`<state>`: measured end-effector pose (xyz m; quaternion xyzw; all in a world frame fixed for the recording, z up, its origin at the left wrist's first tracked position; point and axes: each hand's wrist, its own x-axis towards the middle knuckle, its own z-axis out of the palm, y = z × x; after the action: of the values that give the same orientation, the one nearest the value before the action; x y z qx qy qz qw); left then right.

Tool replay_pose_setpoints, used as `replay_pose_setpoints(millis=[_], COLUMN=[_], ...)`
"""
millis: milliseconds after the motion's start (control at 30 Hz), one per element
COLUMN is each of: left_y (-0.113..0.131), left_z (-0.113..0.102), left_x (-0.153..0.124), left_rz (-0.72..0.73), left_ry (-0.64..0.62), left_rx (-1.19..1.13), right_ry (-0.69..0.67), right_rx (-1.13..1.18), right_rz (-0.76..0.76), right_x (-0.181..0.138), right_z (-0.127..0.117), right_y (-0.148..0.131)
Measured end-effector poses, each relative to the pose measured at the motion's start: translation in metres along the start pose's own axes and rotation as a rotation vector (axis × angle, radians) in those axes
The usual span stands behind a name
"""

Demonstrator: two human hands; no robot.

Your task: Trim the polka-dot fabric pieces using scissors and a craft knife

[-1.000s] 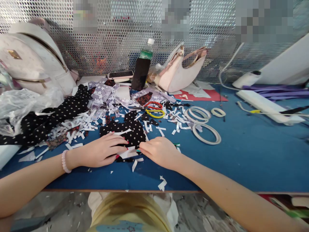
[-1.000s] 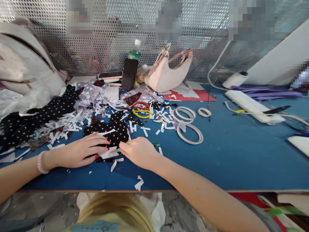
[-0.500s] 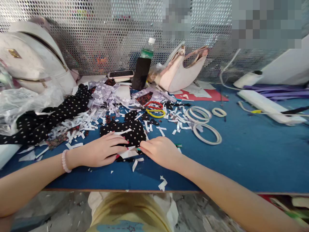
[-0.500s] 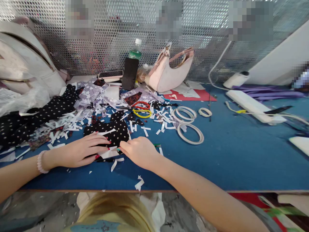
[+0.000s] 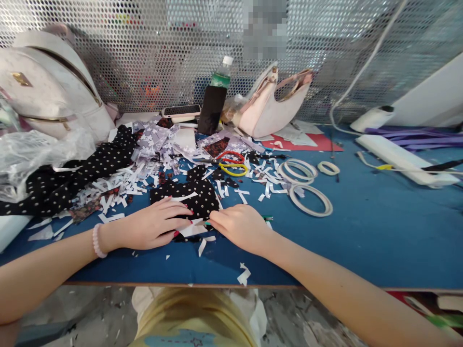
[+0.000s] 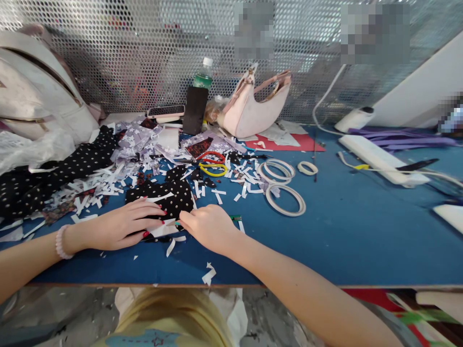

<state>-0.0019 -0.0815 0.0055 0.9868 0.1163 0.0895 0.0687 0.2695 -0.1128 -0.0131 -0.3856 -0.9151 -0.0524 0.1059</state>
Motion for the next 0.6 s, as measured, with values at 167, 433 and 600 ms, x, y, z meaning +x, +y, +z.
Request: replay_pose_setpoints(millis=[167, 433, 600], left_y=[0.0001, -0.0006, -0.0002], left_z=[0.0002, 0.0012, 0.0002], left_x=[0.0006, -0.0003, -0.0006], left_rz=[-0.004, 0.000, 0.000], left_ry=[-0.004, 0.007, 0.008], left_rx=[-0.005, -0.003, 0.006], right_ry=[0.016, 0.021, 0.002], right_rx=[-0.005, 0.010, 0.033], right_rz=[0.006, -0.021, -0.025], right_x=[-0.0004, -0.0008, 0.0002], right_z=[-0.0004, -0.0007, -0.0012], right_y=[-0.0011, 0.0001, 0.0016])
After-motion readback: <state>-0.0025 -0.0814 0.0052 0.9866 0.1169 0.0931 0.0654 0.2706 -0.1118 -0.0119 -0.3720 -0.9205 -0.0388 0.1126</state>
